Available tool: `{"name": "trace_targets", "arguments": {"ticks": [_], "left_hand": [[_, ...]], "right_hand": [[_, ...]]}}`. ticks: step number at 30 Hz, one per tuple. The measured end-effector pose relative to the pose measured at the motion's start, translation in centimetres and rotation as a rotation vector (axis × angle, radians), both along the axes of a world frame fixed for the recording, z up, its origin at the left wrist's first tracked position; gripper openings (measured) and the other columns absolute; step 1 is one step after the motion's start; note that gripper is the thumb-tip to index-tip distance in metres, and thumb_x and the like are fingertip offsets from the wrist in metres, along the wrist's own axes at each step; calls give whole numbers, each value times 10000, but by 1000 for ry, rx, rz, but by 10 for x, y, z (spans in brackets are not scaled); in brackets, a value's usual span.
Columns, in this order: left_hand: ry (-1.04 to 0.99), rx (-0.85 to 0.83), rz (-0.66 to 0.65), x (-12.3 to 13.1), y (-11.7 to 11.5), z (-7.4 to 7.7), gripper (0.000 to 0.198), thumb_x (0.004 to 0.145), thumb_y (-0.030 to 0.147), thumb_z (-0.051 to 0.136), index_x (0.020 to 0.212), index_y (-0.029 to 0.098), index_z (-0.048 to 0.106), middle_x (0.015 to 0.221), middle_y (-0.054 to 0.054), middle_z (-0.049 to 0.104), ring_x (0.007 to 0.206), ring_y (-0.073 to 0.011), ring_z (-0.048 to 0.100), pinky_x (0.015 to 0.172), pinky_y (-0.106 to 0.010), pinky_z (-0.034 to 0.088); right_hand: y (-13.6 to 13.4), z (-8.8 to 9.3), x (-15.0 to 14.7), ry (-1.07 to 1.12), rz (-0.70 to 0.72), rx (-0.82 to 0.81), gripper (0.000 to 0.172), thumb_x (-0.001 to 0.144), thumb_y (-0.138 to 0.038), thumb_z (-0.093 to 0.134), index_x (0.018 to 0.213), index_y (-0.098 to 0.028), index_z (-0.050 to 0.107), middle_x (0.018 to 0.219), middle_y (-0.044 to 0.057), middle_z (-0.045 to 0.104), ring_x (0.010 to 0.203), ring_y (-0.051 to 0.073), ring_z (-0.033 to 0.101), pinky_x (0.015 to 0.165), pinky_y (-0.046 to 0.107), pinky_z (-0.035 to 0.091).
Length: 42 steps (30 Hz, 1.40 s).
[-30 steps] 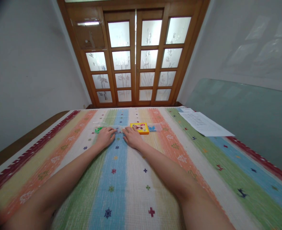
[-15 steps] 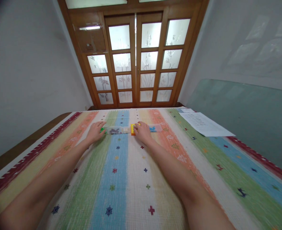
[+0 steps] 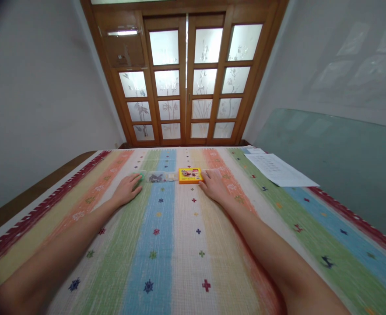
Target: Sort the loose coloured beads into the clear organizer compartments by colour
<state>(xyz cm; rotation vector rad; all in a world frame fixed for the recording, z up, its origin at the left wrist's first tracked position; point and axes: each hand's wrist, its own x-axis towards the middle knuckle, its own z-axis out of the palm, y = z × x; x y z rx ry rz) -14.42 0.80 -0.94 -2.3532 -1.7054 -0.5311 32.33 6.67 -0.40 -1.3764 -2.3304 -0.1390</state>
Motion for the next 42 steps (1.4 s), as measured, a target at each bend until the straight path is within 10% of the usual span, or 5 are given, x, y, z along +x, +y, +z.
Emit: {"name": "trace_targets", "arguments": {"ticks": [22, 42], "left_hand": [[9, -146, -24, 31, 4, 6, 681, 954, 618, 533, 1572, 340, 460, 1579, -123, 444, 1451, -383, 380, 1208, -599, 261], [38, -293, -205, 175, 84, 2, 821, 951, 701, 435, 1658, 318, 267, 1738, -99, 196, 1604, -363, 128, 1272, -606, 54]], "right_hand": [[-11, 6, -28, -140, -130, -66, 524, 1046, -487, 449, 1526, -283, 499, 1505, 153, 513, 1377, 349, 449, 1146, 507, 322], [46, -13, 113, -147, -372, -65, 491, 1050, -410, 402, 1479, -213, 535, 1501, 168, 526, 1367, 330, 452, 1134, 481, 337]]}}
